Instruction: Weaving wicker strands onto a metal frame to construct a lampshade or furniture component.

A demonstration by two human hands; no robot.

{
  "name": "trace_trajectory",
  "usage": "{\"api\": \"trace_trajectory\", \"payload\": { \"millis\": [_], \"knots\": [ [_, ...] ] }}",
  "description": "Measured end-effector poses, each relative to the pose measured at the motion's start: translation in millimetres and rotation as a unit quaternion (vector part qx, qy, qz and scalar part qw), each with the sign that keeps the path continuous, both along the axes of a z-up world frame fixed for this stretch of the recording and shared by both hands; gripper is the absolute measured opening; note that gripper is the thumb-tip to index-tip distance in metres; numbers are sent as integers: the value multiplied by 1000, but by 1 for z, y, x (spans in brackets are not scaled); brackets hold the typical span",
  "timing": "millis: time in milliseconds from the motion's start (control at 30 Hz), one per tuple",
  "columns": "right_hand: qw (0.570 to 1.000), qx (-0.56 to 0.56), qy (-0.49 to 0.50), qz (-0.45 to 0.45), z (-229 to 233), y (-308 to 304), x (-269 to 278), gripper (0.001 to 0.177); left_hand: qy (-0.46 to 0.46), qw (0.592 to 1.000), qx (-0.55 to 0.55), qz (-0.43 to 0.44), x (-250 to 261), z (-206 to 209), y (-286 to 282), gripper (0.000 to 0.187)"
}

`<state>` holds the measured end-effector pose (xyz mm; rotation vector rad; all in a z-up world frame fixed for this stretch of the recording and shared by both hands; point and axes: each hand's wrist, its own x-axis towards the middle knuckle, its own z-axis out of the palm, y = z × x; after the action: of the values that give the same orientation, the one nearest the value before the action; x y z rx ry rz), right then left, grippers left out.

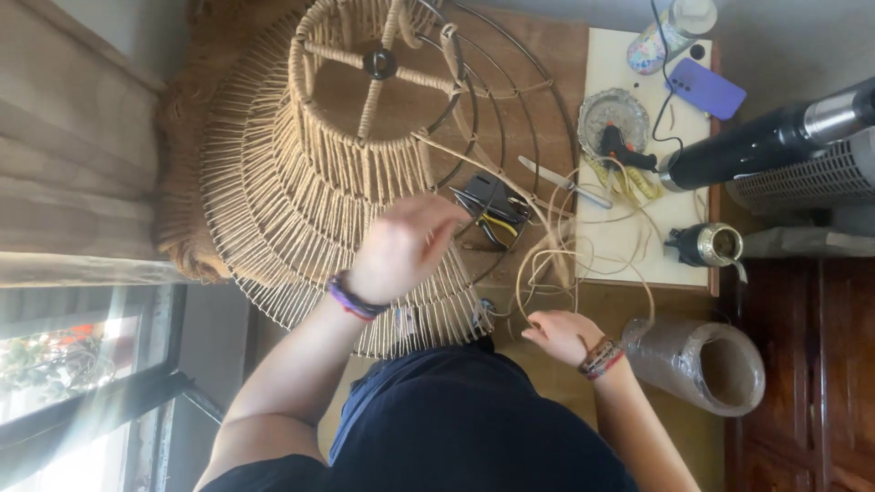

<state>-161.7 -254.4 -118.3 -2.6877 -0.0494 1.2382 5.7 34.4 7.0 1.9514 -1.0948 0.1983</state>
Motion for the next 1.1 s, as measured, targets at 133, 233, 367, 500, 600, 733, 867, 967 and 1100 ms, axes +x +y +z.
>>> {"api": "trace_trajectory", "payload": {
  "millis": [133,233,367,500,600,733,867,967,1100],
  "knots": [
    [990,90,-89,-66,22,-16,-6,46,-144,981,-14,132,21,16,14,27],
    [965,86,-200,-146,37,-33,-2,35,-197,965,-14,170,43,35,14,28],
    [835,187,-437,-276,62,-40,22,15,-156,949,76,264,53,59,4,33],
    [788,211,-521,-252,-13,-67,79,17,-146,931,128,310,68,57,-5,40],
    [796,202,-546,-166,-79,-80,132,36,-109,935,77,327,80,64,-14,40],
    [874,215,-415,-130,-155,-78,188,72,-51,911,143,383,104,51,-21,49],
    [944,161,-256,-132,-208,-72,212,58,2,903,175,393,114,47,-28,39],
    [952,137,-198,-187,-228,-71,221,42,18,894,181,410,113,49,-40,39],
    [940,144,-202,-234,-198,-68,210,30,18,901,176,396,116,51,-47,36]
  ]
}}
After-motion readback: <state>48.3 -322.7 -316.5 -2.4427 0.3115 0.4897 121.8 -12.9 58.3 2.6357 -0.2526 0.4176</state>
